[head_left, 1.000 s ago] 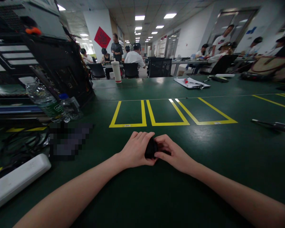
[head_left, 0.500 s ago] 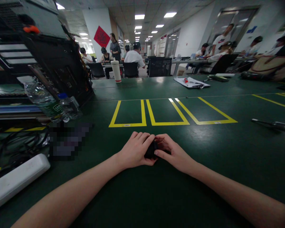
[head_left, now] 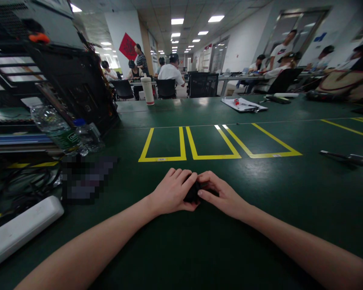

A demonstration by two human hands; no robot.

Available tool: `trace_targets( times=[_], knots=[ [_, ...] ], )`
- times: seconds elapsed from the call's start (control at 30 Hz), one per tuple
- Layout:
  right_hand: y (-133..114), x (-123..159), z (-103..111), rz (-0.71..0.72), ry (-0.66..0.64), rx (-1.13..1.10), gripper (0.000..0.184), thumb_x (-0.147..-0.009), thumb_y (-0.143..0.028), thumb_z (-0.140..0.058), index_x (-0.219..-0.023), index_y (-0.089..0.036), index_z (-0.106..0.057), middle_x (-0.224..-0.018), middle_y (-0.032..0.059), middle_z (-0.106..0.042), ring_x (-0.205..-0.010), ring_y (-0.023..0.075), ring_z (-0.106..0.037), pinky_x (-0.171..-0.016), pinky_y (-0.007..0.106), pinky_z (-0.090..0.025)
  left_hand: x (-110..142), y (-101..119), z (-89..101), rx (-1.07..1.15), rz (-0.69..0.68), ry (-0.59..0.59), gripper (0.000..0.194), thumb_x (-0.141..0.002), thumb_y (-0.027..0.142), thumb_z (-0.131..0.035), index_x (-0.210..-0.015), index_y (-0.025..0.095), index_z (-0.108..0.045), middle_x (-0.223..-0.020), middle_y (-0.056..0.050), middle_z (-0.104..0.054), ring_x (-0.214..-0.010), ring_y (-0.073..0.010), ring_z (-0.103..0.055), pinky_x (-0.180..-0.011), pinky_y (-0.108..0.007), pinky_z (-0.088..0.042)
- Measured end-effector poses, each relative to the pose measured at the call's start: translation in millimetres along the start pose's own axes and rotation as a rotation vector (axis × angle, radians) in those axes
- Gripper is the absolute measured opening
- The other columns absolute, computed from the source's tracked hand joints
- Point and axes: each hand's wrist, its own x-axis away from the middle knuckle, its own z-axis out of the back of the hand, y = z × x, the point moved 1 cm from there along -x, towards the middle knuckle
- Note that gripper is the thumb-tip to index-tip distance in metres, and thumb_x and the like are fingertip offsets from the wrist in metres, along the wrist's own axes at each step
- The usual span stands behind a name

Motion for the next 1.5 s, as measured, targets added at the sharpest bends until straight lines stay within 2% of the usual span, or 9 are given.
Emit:
trace_targets(
  times=[0.3,0.4,0.57,0.77,1.03,1.13,1.23,1.4,1.5],
  knots=[
    [-3.8,-1.9,0.7,-0.111,-0.005,-0.086,0.025,-0.079,-0.025,-0.053,-0.102,-0.022,-0.043,-0.099,0.0029,-0.052,-0.091,0.0165,-0.054,-0.081,0.037,-0.048,-1.6,-0.2,0.6,0.023,0.026,-0.010,0.064,-0.069,0.046,-0.057,-0.118,0.013,-0.034,-0.113,-0.012,-0.049,-0.096,-0.0259,-0.048,-0.081,-0.038,-0.037],
    [-1.8,-1.3,0.7,-0.083,-0.028,-0.080,0.024,-0.078,-0.023,-0.055,-0.099,-0.021,-0.044,-0.098,0.0027,-0.052,-0.090,0.0162,-0.054,-0.081,0.036,-0.047,-2.2,-0.5,0.3,0.031,0.031,-0.014,0.064,-0.068,0.046,-0.057,-0.118,0.012,-0.035,-0.112,-0.012,-0.049,-0.096,-0.0256,-0.048,-0.081,-0.038,-0.037],
    [0.3,-0.3,1.1,-0.013,-0.012,-0.056,0.032,-0.074,-0.020,-0.059,-0.101,-0.022,-0.043,-0.097,0.0021,-0.051,-0.090,0.0163,-0.054,-0.082,0.036,-0.046,-2.7,-0.5,0.7,0.075,0.058,-0.002,0.064,-0.065,0.044,-0.061,-0.116,0.014,-0.035,-0.110,-0.011,-0.050,-0.095,-0.0251,-0.049,-0.080,-0.038,-0.037],
    [-1.8,-0.7,2.2,-0.045,-0.043,-0.107,0.018,-0.081,-0.025,-0.051,-0.097,-0.022,-0.045,-0.094,0.0014,-0.050,-0.088,0.0147,-0.054,-0.078,0.033,-0.048,-1.9,1.2,0.7,0.223,0.092,-0.004,0.059,-0.065,0.045,-0.060,-0.111,0.017,-0.038,-0.103,-0.007,-0.054,-0.089,-0.0218,-0.052,-0.077,-0.035,-0.039],
    [2.7,1.4,2.0,-0.004,-0.002,-0.030,0.027,-0.076,-0.021,-0.057,-0.099,-0.024,-0.045,-0.104,0.0030,-0.045,-0.093,0.0170,-0.050,-0.083,0.037,-0.046,-3.1,0.4,-2.4,0.230,0.087,0.014,0.059,-0.063,0.042,-0.062,-0.109,0.015,-0.039,-0.100,-0.006,-0.054,-0.085,-0.0212,-0.051,-0.075,-0.034,-0.039],
    [2.8,1.1,1.9,0.012,0.015,-0.054,0.020,-0.078,-0.024,-0.053,-0.097,-0.024,-0.047,-0.104,0.0030,-0.045,-0.094,0.0172,-0.050,-0.082,0.036,-0.046,-3.0,1.0,-1.3,0.224,0.085,0.015,0.058,-0.063,0.042,-0.062,-0.109,0.015,-0.039,-0.100,-0.007,-0.054,-0.086,-0.0215,-0.051,-0.075,-0.034,-0.039],
    [0.6,0.3,1.6,-0.009,0.025,-0.093,0.015,-0.080,-0.025,-0.051,-0.095,-0.023,-0.048,-0.100,0.0022,-0.046,-0.092,0.0161,-0.051,-0.081,0.034,-0.047,-2.5,1.8,0.5,0.227,0.084,0.007,0.057,-0.064,0.043,-0.061,-0.109,0.015,-0.040,-0.100,-0.007,-0.054,-0.087,-0.0214,-0.051,-0.076,-0.034,-0.038],
    [-1.2,-0.4,0.1,-0.084,-0.002,-0.125,0.024,-0.080,-0.024,-0.053,-0.101,-0.022,-0.043,-0.098,0.0025,-0.050,-0.090,0.0152,-0.053,-0.081,0.034,-0.047,-2.6,1.3,0.0,0.232,0.090,-0.005,0.057,-0.065,0.043,-0.060,-0.110,0.015,-0.039,-0.101,-0.007,-0.054,-0.088,-0.0210,-0.051,-0.076,-0.033,-0.038],
    [0.4,-0.3,0.2,-0.067,-0.037,-0.114,0.025,-0.079,-0.024,-0.053,-0.101,-0.020,-0.042,-0.097,0.0030,-0.051,-0.089,0.0151,-0.054,-0.080,0.034,-0.047,-2.8,0.7,-1.8,0.225,0.094,-0.004,0.059,-0.064,0.044,-0.060,-0.111,0.016,-0.038,-0.101,-0.007,-0.054,-0.088,-0.0214,-0.051,-0.077,-0.034,-0.038]
  ],
)
